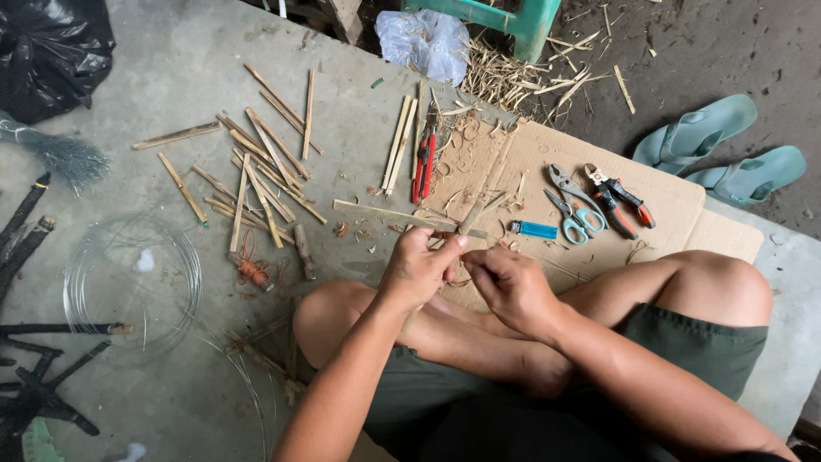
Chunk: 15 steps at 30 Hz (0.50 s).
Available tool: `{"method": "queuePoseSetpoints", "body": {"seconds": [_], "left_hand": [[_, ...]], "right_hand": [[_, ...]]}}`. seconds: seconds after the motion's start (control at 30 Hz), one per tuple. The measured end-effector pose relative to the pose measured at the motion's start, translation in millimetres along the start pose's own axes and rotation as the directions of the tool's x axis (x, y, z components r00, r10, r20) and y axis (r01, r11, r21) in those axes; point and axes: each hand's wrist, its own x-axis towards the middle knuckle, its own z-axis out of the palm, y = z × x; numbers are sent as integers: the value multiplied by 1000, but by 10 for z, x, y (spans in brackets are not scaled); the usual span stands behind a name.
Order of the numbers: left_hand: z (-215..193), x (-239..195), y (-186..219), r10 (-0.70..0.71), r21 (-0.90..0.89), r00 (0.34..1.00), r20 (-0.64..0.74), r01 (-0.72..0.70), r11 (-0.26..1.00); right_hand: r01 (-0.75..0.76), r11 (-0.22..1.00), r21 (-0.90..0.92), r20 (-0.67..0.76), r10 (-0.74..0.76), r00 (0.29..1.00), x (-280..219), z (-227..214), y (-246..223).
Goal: The person sits on the floor and assembles small bamboo frames by tying thin sticks together with orange string. They use scissors to cut the string and a lighter to seal the ends, repeating the process for multiple units.
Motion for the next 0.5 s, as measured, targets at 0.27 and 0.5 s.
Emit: {"method": "queuePoseSetpoints", "body": {"seconds": [0.27,0.5], "left_hand": [[-51,-82,182,202,225,968,147,-231,947],[67,-182,192,-48,413,975,219,-47,910]], "right_hand": [[354,909,-221,370,-258,893,546,-698,-431],[505,827,-248,542,-313,780,826,-903,-372]]}}
